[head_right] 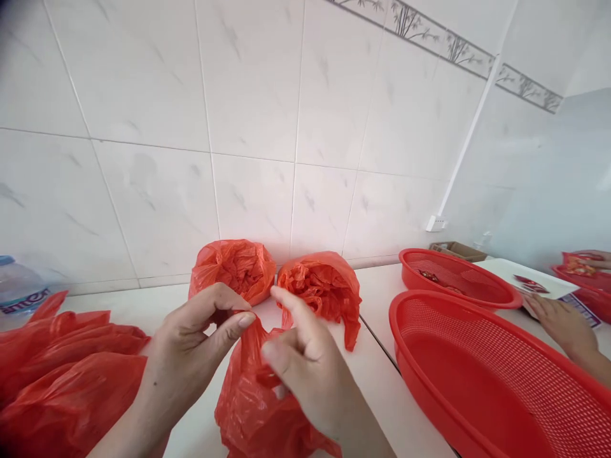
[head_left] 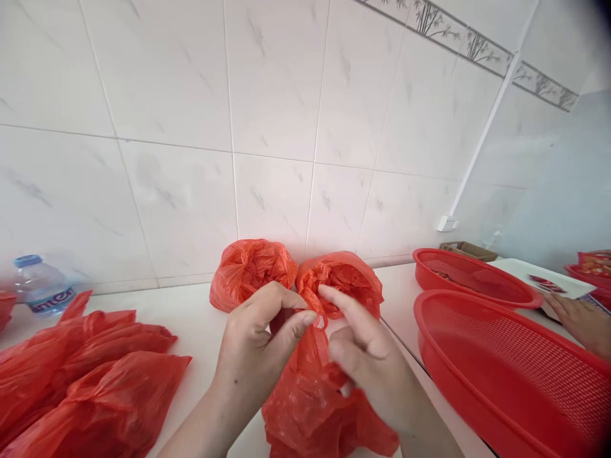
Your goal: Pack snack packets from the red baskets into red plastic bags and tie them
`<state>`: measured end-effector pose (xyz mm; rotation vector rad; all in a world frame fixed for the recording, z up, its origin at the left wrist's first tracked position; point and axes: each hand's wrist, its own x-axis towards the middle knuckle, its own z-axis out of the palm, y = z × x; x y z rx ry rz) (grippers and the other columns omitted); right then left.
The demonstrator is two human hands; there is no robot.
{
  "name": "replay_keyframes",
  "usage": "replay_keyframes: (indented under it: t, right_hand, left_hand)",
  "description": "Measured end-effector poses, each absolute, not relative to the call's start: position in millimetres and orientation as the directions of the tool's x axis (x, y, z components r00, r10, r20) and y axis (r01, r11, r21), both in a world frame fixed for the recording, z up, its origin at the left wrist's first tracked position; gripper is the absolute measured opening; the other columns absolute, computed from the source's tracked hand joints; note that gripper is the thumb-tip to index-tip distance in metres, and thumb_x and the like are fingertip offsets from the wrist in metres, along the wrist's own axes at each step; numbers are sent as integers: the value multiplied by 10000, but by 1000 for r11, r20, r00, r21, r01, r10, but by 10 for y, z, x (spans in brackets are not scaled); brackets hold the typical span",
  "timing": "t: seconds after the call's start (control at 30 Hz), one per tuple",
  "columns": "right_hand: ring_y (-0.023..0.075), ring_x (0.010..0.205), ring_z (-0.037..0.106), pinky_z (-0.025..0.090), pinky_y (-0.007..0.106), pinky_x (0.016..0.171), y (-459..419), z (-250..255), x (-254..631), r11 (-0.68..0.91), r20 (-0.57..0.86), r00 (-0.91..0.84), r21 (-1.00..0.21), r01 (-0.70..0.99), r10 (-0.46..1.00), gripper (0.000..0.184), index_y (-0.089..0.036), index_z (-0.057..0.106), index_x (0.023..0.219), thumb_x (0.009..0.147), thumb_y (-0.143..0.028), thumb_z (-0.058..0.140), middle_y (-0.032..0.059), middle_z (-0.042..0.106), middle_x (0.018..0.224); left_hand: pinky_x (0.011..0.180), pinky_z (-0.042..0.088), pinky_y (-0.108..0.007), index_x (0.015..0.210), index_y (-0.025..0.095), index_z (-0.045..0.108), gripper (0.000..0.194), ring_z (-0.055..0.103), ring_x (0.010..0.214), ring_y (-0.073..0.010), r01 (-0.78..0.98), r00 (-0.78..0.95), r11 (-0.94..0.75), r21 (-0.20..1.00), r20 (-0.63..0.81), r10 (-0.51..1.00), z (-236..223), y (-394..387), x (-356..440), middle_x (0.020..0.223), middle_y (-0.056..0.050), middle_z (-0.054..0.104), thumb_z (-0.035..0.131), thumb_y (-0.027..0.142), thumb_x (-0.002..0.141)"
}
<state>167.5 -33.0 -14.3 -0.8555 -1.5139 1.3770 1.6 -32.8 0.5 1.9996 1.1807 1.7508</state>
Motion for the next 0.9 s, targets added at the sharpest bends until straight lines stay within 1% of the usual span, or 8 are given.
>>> replay_keyframes:
  t: [0.13,0.3,0.4,0.47,0.6,0.7,0.83,0.9]
  right_hand:
    - [81,526,438,366,208,494,-244,-185,1627,271,199,-435,-957,108,878,239,-213,648,953,839,-417,601,-48,458,609]
    - [80,486,399,294,211,472,-140,-196,1688,205,187,-249,-978,48,950,363,-178,570,717,885,-492,500,-57,417,508]
    - [86,490,422,286,209,455,-131,-220,1745,140,136,-216,-990,2,967,409,-182,499,640,895,-500,467,-45,446,518]
    - [85,453,404,285,213,441,-119,-259,1810,140,129,-258,-990,23,957,399,-180,561,706,907,-502,436,-39,483,512]
    - [83,450,401,324,225,474,-57,-358,2023,215,215,-419,-975,-50,882,374,-174,675,1020,891,-460,471,-23,541,564]
    - [105,571,465,379,255,560,-16,-388,2137,273,286,-501,-957,-101,817,419,-185,726,961,915,-441,398,31,590,744]
    - [118,708,521,412,249,649,1,-368,2078,325,278,-451,-945,29,848,175,-226,689,933,831,-280,558,16,609,871]
    - [126,752,537,422,246,672,15,-374,2001,353,281,-359,-923,152,890,267,-256,636,1027,771,-193,590,-8,612,862]
  left_hand:
    - [532,451,-265,740,232,637,72,540,578,-146,240,49,-612,754,620,783,-20,-352,108,660,10,616,631,278,795]
    - [648,479,-275,926,257,630,188,569,756,-168,419,243,-740,527,720,650,-70,-301,156,847,-11,622,699,223,755]
    - [612,456,-263,845,229,641,67,543,721,-154,520,382,-761,388,690,614,-137,-240,155,817,-23,575,589,188,838]
    - [611,446,-262,748,209,603,150,525,694,-147,552,386,-745,374,677,626,-178,-213,156,760,-14,537,522,154,862]
    - [765,468,-319,763,220,524,130,561,908,-198,490,286,-660,570,610,739,-214,-210,178,945,-47,582,487,148,865]
    - [826,453,-338,792,234,473,118,539,1063,-231,350,268,-557,753,489,830,-227,-218,200,1016,-53,599,437,181,892]
    - [634,404,-255,815,232,458,97,527,737,-156,349,263,-449,823,374,889,-230,-219,214,765,14,542,414,234,901]
    - [613,378,-246,817,230,467,86,501,705,-142,405,240,-435,804,366,899,-221,-223,218,758,29,543,424,232,891]
